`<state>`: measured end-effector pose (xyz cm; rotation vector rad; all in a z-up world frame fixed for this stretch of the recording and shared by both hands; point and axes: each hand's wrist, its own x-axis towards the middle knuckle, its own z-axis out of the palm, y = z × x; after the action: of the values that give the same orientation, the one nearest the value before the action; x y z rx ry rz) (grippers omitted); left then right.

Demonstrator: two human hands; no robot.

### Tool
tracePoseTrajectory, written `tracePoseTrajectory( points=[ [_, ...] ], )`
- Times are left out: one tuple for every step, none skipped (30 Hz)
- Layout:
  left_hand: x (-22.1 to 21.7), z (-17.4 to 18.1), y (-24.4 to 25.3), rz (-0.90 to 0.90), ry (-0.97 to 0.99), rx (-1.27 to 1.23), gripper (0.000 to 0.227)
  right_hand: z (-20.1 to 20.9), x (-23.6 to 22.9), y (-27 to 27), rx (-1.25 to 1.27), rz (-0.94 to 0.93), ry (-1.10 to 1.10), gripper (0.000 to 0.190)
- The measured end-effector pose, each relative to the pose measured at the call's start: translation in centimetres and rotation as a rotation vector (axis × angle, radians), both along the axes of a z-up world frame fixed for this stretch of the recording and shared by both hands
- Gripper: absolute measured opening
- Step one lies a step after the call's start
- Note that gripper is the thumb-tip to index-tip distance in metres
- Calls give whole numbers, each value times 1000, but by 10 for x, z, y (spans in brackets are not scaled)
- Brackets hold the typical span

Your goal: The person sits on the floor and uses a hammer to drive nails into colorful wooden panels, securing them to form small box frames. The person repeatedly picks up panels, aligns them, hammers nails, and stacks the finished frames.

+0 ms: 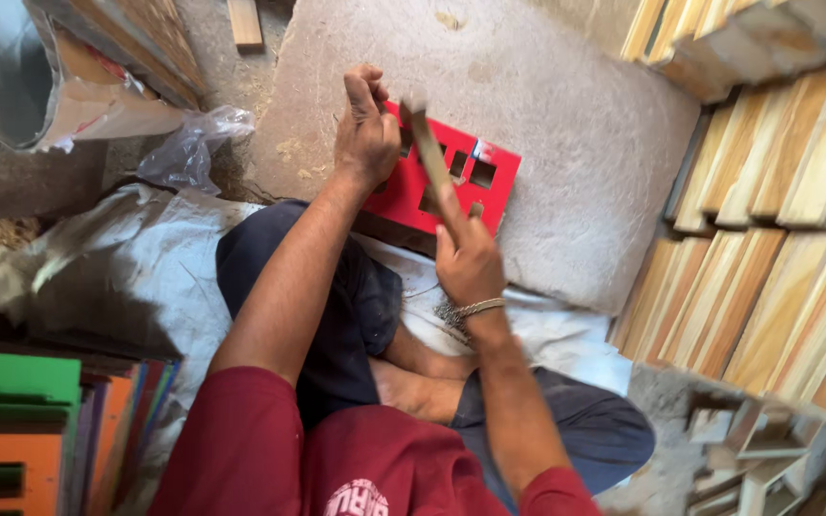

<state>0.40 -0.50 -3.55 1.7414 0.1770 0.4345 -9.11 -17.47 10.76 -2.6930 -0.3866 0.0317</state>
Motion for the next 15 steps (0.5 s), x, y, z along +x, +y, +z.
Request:
tracePoseTrajectory(
  points=[
    [2, 0, -2, 14, -26, 23, 54, 0, 1, -4, 87, -9, -46, 60],
    [-3, -1, -5, 26, -39, 42, 53, 4, -5, -10, 170, -19, -80, 58],
    [-8, -1, -7, 7, -7, 26, 53, 10, -12, -14, 253, -31, -115, 56],
    [-1, 1, -2, 11, 4, 18, 52, 14, -9, -13, 311, -13, -204, 57],
    [5, 2, 3, 15, 15, 10, 52, 16, -7, -10, 370, 5, -293, 58],
    [1, 2, 2, 13, 39, 12, 52, 18, -14, -10, 418, 7, -366, 59],
    [-3, 1, 1, 12, 64, 14, 52, 15, -18, -8, 350, -3, -344, 58],
    [-1, 2, 0, 14, 76, 18, 52, 11, -15, -5, 285, -8, -333, 58],
    [0, 4, -1, 10, 76, 24, 51, 7, -12, -4, 219, -12, -322, 58],
    [1, 6, 0, 12, 75, 35, 50, 3, -8, -4, 187, -30, -208, 60],
    [1, 9, 1, 13, 73, 46, 49, 1, -3, -6, 154, -47, -93, 62],
    [2, 11, 0, 22, 40, 58, 50, 0, 1, -9, 119, -69, 19, 64],
    [5, 13, 1, 31, 6, 69, 50, -1, 4, -12, 157, -58, -37, 64],
    [0, 12, -3, 32, -14, 74, 51, 0, -2, -17, 188, -55, -80, 63],
    [-4, 12, -5, 18, 44, 76, 51, 1, -9, -21, 219, -52, -123, 62]
  ],
)
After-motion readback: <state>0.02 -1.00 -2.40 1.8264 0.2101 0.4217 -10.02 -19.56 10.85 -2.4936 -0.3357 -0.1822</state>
